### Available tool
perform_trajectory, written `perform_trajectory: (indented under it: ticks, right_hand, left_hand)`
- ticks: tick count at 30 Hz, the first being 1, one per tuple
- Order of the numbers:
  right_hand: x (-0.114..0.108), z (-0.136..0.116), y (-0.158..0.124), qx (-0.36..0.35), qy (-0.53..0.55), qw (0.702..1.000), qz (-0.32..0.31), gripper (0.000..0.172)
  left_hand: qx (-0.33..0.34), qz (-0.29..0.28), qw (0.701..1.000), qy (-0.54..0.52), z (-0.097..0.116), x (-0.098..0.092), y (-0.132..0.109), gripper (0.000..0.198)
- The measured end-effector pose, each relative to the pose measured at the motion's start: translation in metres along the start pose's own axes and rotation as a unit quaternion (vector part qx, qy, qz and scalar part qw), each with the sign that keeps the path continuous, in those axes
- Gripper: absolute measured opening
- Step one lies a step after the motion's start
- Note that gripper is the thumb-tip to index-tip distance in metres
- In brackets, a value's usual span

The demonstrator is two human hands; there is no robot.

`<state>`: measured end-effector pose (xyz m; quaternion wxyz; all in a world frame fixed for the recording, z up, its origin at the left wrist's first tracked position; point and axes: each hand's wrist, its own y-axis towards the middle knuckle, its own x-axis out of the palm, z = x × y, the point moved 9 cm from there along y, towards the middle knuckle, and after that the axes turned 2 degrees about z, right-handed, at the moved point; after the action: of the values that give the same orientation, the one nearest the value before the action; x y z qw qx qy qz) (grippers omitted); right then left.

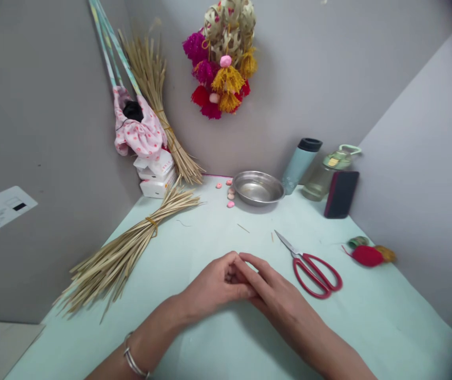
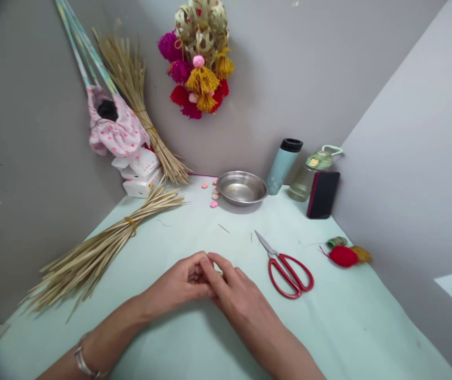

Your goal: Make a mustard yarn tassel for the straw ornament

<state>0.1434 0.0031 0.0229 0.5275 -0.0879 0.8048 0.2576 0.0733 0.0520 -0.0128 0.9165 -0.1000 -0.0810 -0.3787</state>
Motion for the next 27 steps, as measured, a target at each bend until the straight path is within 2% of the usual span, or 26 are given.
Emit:
perform_trajectory:
  ticks: [4,7,11,13,15,17,19,20,22,23,25,27]
  right_hand:
    - [-0.009,0.001,0.001,-0.002,0.04,0.999,0.028,0.054]
    - [-0.014,0.002,0.001,0.005,0.053,0.998,0.044,0.047]
    - [-0.029,0.01,0.0,0.009,0.109,0.989,0.1,0.033]
    - [-0.039,0.025,-0.002,0.052,0.12,0.981,0.144,0.026]
    - [-0.042,0.04,-0.004,0.114,0.109,0.974,0.165,0.026]
    - [-0.033,0.046,-0.004,0.142,0.104,0.975,0.134,0.039]
    - [-0.014,0.039,-0.001,0.118,0.105,0.986,0.063,0.056]
    - [-0.004,0.033,0.0,0.094,0.106,0.99,0.025,0.058]
    - [0.011,0.025,0.0,0.058,0.11,0.992,-0.027,0.048]
    - [0.013,0.026,0.0,0.055,0.114,0.991,-0.032,0.041]
    - [0.003,0.041,-0.001,0.091,0.126,0.988,0.008,0.033]
    - [-0.022,0.07,-0.007,0.187,0.139,0.967,0.109,0.038]
  left_hand:
    - [-0.01,-0.055,0.998,0.004,0.004,0.002,-0.003,0.027]
    - [-0.008,-0.049,0.998,0.031,0.005,-0.002,-0.003,0.023]
    - [0.01,0.018,0.998,0.063,0.011,-0.016,0.0,0.017]
    - [0.029,0.072,0.996,0.052,0.016,-0.029,0.001,0.018]
    - [0.05,0.128,0.99,0.026,0.022,-0.043,0.001,0.02]
    - [0.069,0.17,0.983,-0.013,0.025,-0.054,-0.001,0.021]
    - [0.079,0.198,0.975,-0.055,0.025,-0.061,-0.003,0.021]
    - [0.08,0.207,0.972,-0.074,0.024,-0.064,-0.003,0.02]
    - [0.081,0.219,0.966,-0.109,0.022,-0.067,-0.004,0.02]
    - [0.081,0.223,0.963,-0.125,0.021,-0.068,-0.004,0.02]
    - [0.083,0.232,0.958,-0.148,0.019,-0.071,-0.005,0.02]
    - [0.088,0.246,0.952,-0.161,0.02,-0.074,-0.006,0.021]
